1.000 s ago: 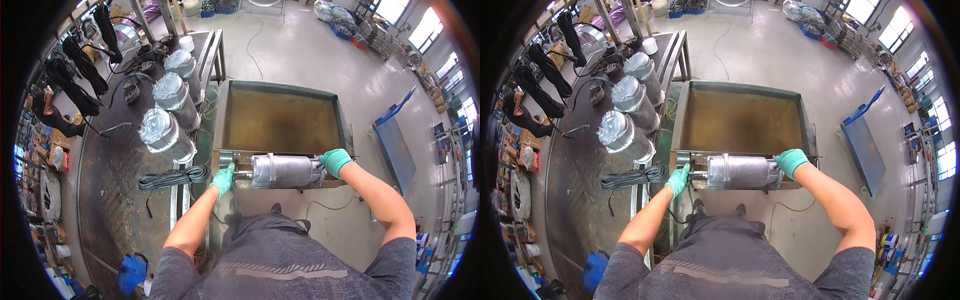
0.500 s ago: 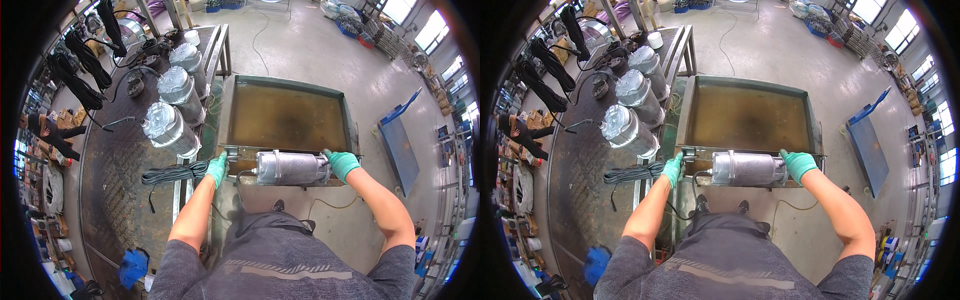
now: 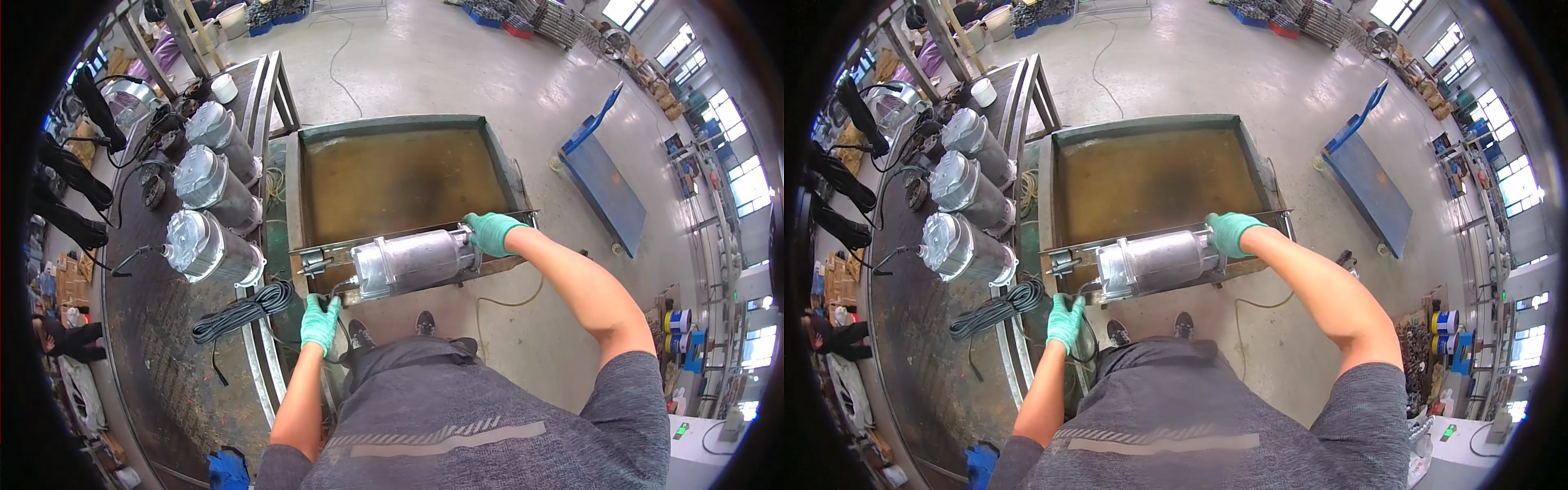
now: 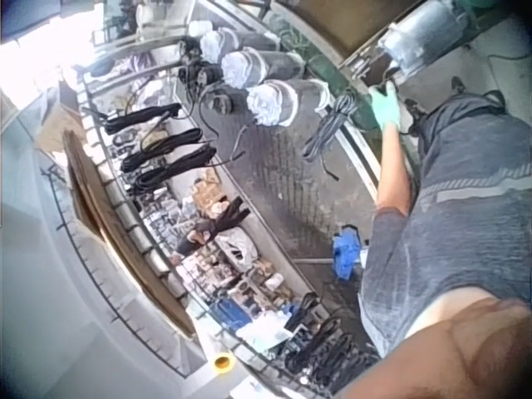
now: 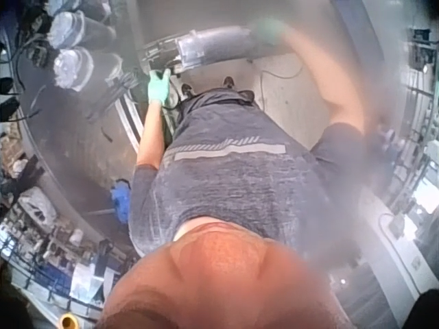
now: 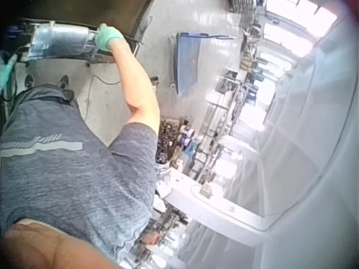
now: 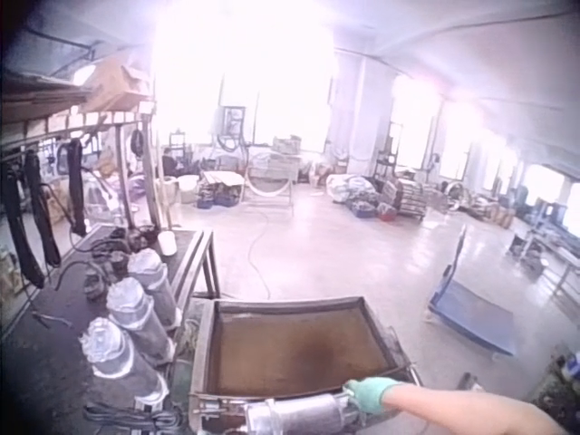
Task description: The person seals a metal cylinder by placing it onto a rotating fixture over a tank, applying sealant from a small nozzle while the cylinder turns, and then picking up a bundle of cables.
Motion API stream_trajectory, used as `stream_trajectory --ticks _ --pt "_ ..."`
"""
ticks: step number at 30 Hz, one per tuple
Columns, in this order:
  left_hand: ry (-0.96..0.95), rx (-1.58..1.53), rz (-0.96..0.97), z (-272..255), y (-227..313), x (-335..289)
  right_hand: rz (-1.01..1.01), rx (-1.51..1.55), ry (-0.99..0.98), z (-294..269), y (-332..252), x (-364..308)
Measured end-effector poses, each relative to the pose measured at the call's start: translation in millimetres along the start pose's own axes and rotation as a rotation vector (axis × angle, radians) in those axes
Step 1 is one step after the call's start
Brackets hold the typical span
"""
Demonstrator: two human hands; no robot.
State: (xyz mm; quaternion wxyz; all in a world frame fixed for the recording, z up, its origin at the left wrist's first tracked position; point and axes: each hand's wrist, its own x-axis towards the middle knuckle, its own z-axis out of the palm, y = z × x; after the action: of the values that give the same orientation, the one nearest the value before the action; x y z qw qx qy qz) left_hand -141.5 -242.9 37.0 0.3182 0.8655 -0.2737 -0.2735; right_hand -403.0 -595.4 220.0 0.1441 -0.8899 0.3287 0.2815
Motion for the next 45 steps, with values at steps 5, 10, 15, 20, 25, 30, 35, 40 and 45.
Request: stream_trajectory --ticks 5,10,15,20,25,30,35,40,45 --pt "-0.257 -0.49 -0.217 32 -50 -11 -0.024 -0.016 -0.015 11 9 25" --pt "-0.271 -0.883 -0.5 4 3 -21 -0.275 -0.157 -0.094 -3 10 4" --pt "-0.215 -0.758 -0.406 -8 32 -23 -0.094 -0.067 -0.033 -33 -16 -17" --pt "-0.211 -0.685 -0.328 -5 37 -22 -0.167 -0.527 0.018 -16 -7 5" --pt "-0.182 -0.693 -0.372 -3 31 -22 -0.035 -0.512 0.149 -18 -10 -7" --pt "-0.183 -0.673 -0.354 -5 38 -23 0.028 -0.104 -0.09 -38 -6 -18" --pt "-0.169 -0.675 -0.381 -8 46 -25 -0.154 0.148 0.094 2 23 4" --pt "-0.189 -0.665 -0.363 -11 50 -28 -0.295 -0.012 -0.109 -8 24 3" --pt "-0.186 -0.665 -0.37 -12 51 -28 0.096 -0.011 0.073 -26 -4 -23"
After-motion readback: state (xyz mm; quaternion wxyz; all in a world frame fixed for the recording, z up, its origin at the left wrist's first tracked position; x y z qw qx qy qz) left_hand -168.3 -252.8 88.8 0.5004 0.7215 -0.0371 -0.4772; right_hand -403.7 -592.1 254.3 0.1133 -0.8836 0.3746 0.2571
